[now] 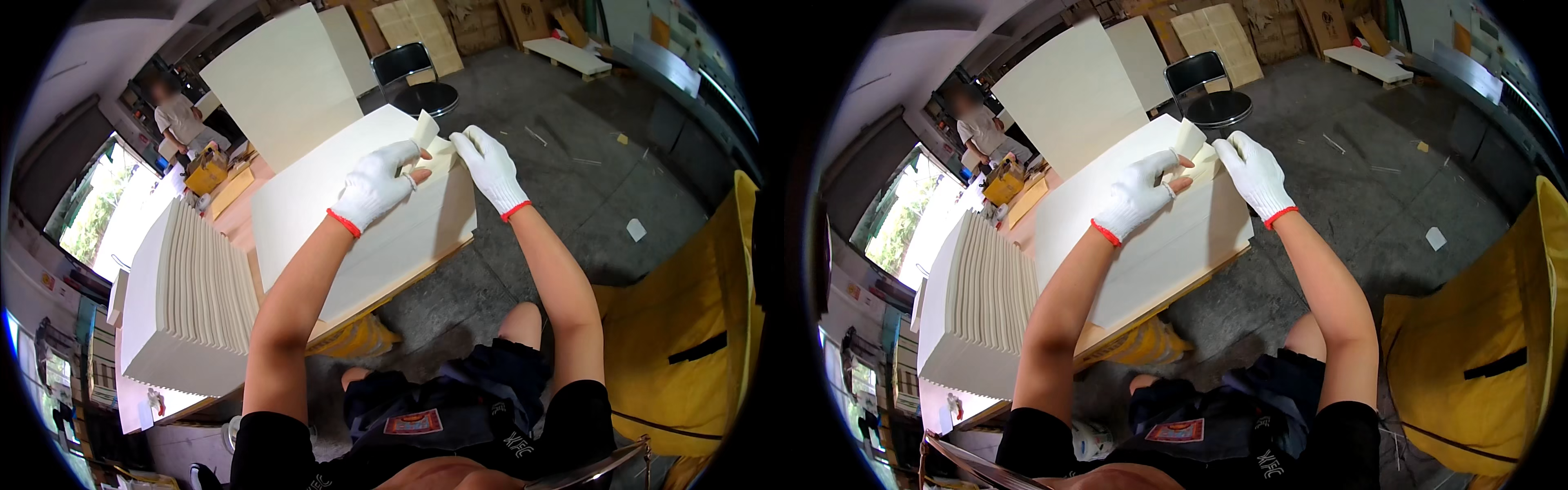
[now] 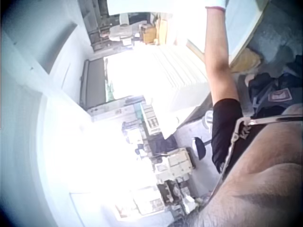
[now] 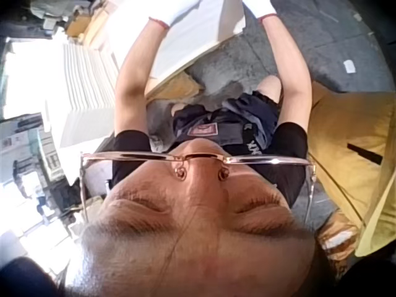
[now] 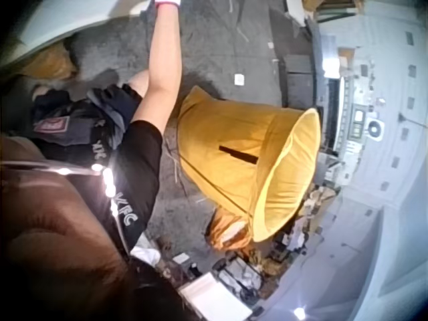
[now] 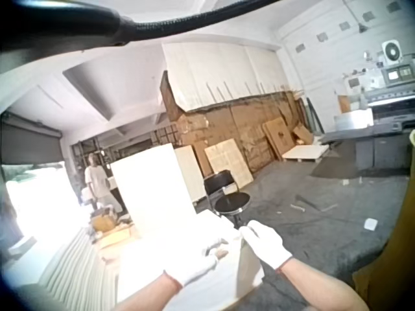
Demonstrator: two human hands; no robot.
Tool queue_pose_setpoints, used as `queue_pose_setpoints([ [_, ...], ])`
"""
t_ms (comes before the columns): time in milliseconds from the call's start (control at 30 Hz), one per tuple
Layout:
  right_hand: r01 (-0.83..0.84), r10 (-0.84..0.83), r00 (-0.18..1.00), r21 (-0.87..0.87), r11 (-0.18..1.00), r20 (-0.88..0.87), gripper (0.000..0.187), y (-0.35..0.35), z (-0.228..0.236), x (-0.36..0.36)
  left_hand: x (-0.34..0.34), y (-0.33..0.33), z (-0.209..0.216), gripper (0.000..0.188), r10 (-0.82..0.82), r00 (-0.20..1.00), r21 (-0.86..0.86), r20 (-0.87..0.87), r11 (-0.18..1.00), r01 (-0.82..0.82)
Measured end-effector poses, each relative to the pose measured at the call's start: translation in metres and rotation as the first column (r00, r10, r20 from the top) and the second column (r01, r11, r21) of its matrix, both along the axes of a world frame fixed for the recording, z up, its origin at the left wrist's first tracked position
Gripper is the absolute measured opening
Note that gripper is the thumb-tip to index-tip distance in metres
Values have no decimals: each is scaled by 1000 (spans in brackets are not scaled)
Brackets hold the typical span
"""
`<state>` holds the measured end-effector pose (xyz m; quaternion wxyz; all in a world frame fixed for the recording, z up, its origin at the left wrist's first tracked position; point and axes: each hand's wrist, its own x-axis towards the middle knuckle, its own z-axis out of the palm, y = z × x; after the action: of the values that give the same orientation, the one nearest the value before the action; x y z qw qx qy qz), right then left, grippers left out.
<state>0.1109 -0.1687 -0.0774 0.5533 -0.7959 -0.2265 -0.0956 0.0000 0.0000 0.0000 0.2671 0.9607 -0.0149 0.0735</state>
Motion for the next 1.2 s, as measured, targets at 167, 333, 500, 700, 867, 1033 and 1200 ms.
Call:
queue_pose_setpoints([
  [167,27,-28,998,16,1000,48,49,-1,2,7,5,-3,1,29,-48,997,85,68,995,42],
  [333,158,-169,984,158,975,59,47,-19,-1,8,-7,-4,-3,49,-163,962,460,220,887,45],
  [500,131,-157,983,235,963,97,35,-28,-11,-3,-10,-24,-11,48,100,990,557,98,819,-137],
  [700,-112,84,961,90,990,264,31,20,38,-61,10,13,24,31,160,977,536,145,817,-213],
  [867,-391,397,839,-95,915,372,44,71,67,-116,-37,94,113,46,526,791,-2,311,833,-553],
  [1033,-486,647,652,-438,756,395,73,135,63,-166,-130,161,142,36,666,528,-514,527,745,-426],
  [1200,-195,657,626,-731,654,420,80,184,31,-212,-201,162,136,41,915,256,-861,312,386,-331],
])
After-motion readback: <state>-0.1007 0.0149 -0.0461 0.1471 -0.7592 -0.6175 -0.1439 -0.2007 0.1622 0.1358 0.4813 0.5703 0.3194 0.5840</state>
